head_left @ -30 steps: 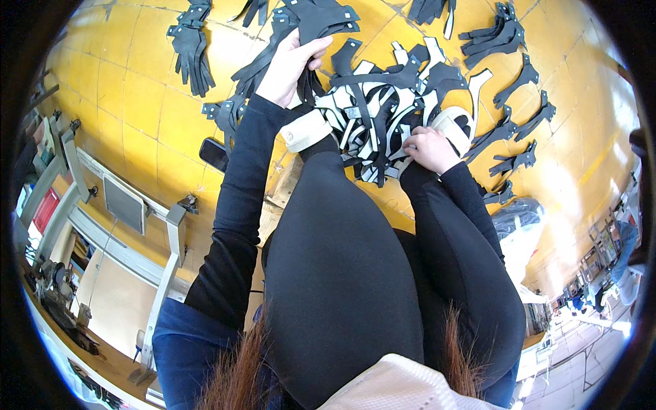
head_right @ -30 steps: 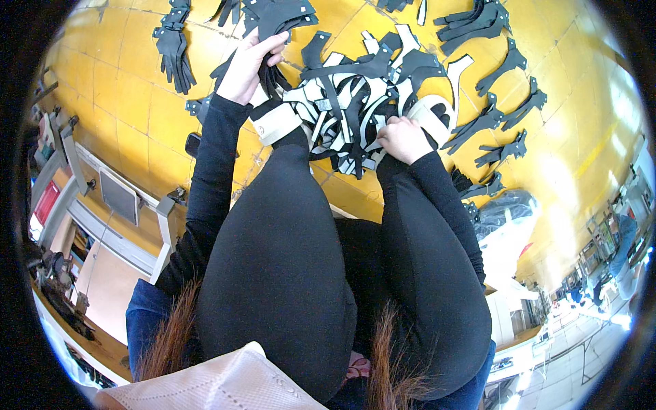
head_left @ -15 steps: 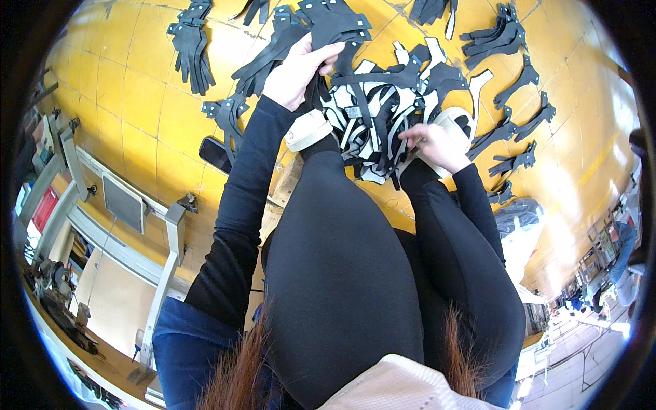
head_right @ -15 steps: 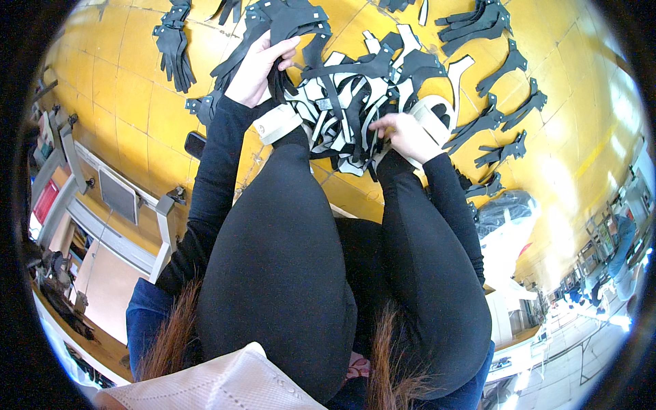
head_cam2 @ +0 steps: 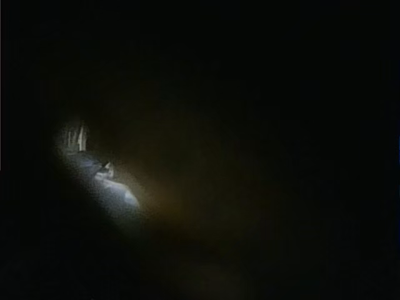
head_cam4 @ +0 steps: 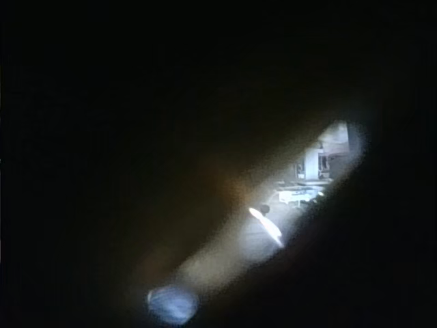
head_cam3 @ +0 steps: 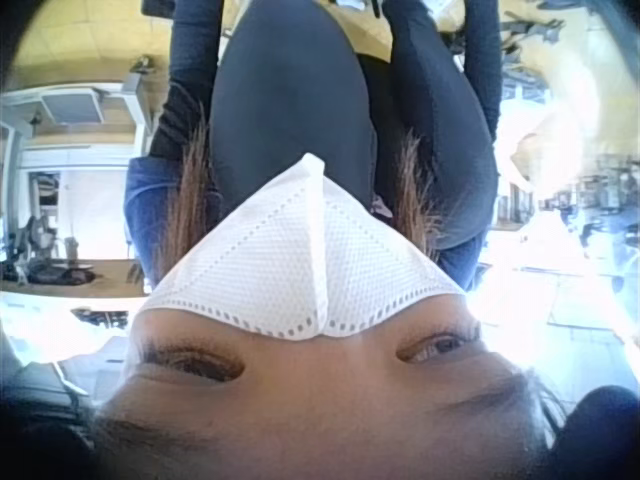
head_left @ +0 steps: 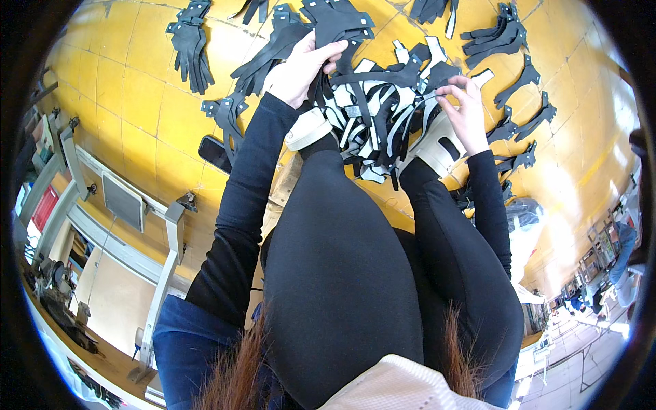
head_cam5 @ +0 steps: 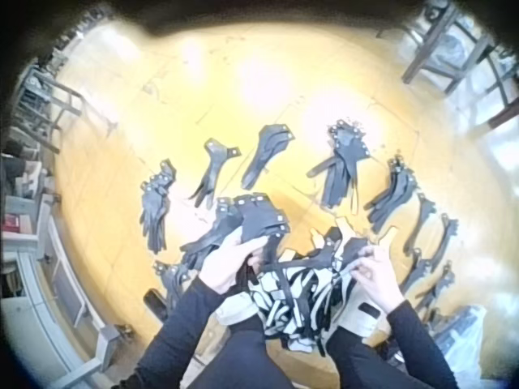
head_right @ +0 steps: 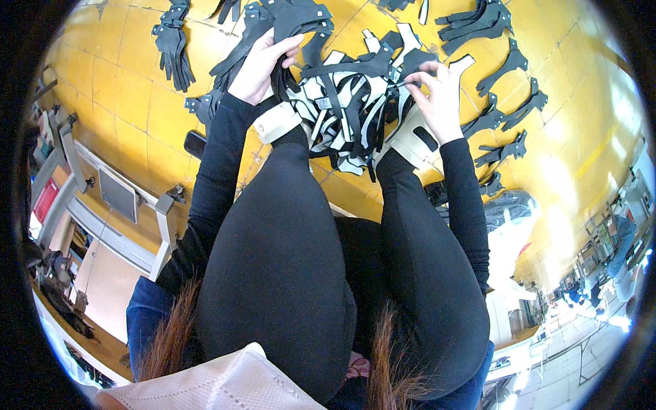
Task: The person sits on the floor and sorts through a large pile of black and white plastic components. They pick up individual pieces, separate them, and place them into smaller piles on the yellow floor.
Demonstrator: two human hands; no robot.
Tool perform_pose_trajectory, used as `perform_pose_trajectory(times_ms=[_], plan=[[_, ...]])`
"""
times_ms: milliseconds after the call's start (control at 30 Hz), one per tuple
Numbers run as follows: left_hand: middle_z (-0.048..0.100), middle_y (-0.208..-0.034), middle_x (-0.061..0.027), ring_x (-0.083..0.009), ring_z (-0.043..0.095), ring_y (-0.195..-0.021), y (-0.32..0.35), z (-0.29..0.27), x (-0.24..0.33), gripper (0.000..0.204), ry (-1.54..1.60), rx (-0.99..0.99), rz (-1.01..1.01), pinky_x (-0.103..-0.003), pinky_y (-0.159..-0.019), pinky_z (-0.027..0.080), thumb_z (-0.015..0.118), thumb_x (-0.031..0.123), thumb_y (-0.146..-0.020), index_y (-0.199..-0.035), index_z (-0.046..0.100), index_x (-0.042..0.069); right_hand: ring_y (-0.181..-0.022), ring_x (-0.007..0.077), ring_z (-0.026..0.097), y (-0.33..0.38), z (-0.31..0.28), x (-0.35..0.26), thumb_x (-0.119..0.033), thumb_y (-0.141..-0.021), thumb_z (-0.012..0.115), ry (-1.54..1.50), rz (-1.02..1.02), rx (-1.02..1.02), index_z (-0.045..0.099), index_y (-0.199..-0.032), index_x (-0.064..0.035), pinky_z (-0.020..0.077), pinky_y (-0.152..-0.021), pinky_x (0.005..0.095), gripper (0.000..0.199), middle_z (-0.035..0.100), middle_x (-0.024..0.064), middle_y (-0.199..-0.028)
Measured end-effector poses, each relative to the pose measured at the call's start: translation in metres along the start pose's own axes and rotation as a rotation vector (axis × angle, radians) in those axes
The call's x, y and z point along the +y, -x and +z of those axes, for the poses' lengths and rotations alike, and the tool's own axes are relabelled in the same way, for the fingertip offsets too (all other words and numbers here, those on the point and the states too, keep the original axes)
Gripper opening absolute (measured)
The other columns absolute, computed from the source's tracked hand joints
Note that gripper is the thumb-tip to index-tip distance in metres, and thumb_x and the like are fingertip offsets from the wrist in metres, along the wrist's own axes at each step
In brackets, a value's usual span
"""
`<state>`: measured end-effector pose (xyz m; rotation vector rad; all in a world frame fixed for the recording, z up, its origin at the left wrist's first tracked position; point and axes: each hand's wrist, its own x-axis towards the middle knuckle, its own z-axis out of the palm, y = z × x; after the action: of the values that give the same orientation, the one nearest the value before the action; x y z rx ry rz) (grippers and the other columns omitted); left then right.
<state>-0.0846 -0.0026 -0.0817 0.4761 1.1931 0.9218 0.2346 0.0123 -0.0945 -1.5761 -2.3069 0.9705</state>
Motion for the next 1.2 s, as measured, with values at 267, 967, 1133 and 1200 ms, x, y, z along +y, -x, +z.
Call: perform_pose_trajectory(times_ms=[267, 967, 1133, 1200], plan=[[0.042, -0.071, 0.0053, -0.0038, 0.037, -0.062, -0.001, 0.002, -0.003, 0.012, -0.013, 0.011, -0.012, -0.019, -0.057, 0.031, 0.061, 0.018, -0.09, -0.088, 0.053, 0.009, -0.099, 0.0095, 0.056, 0.001, 0.001, -0.003, -0.001, -0.083, 0.061, -0.823, 0.469, -0.285, 0.057, -0.116, -0.001, 0.0434, -0.085, 0.0228, 0.033, 0.062, 0.0036, -0.108], [0.051, -0.081, 0.0006, -0.0081, 0.046, -0.068, 0.002, -0.01, 0.007, 0.013, 0.126, -0.035, 0.017, -0.024, -0.066, 0.042, 0.056, 0.019, -0.092, -0.097, 0.052, 0.008, -0.103, 0.0173, 0.059, 0.006, 0.005, 0.001, -0.006, -0.087, 0.061, -0.94, 0.574, 0.038, 0.043, -0.133, -0.0042, 0.0463, -0.09, 0.0284, 0.049, 0.059, 0.0111, -0.117], [0.058, -0.107, -0.0093, -0.02, 0.057, -0.093, 0.02, -0.079, 0.029, 0.028, 0.241, -0.013, 0.132, -0.035, -0.083, 0.048, 0.049, 0.01, -0.092, -0.119, 0.05, 0.003, -0.111, 0.0169, 0.053, 0.013, 0.002, 0.016, -0.015, -0.088, 0.061, -0.764, 0.569, 0.1, 0.04, -0.138, -0.0073, 0.0424, -0.092, 0.0284, 0.055, 0.049, 0.011, -0.133], [0.056, -0.111, -0.01, -0.0226, 0.056, -0.099, 0.032, -0.112, 0.04, 0.028, 0.166, 0.209, 0.165, -0.036, -0.085, 0.048, 0.049, 0.006, -0.092, -0.12, 0.049, 0.002, -0.109, 0.0167, 0.054, 0.016, 0.001, 0.018, -0.014, -0.088, 0.061, -0.712, 0.569, 0.095, 0.044, -0.134, -0.0072, 0.0423, -0.093, 0.0287, 0.05, 0.051, 0.0101, -0.132]])
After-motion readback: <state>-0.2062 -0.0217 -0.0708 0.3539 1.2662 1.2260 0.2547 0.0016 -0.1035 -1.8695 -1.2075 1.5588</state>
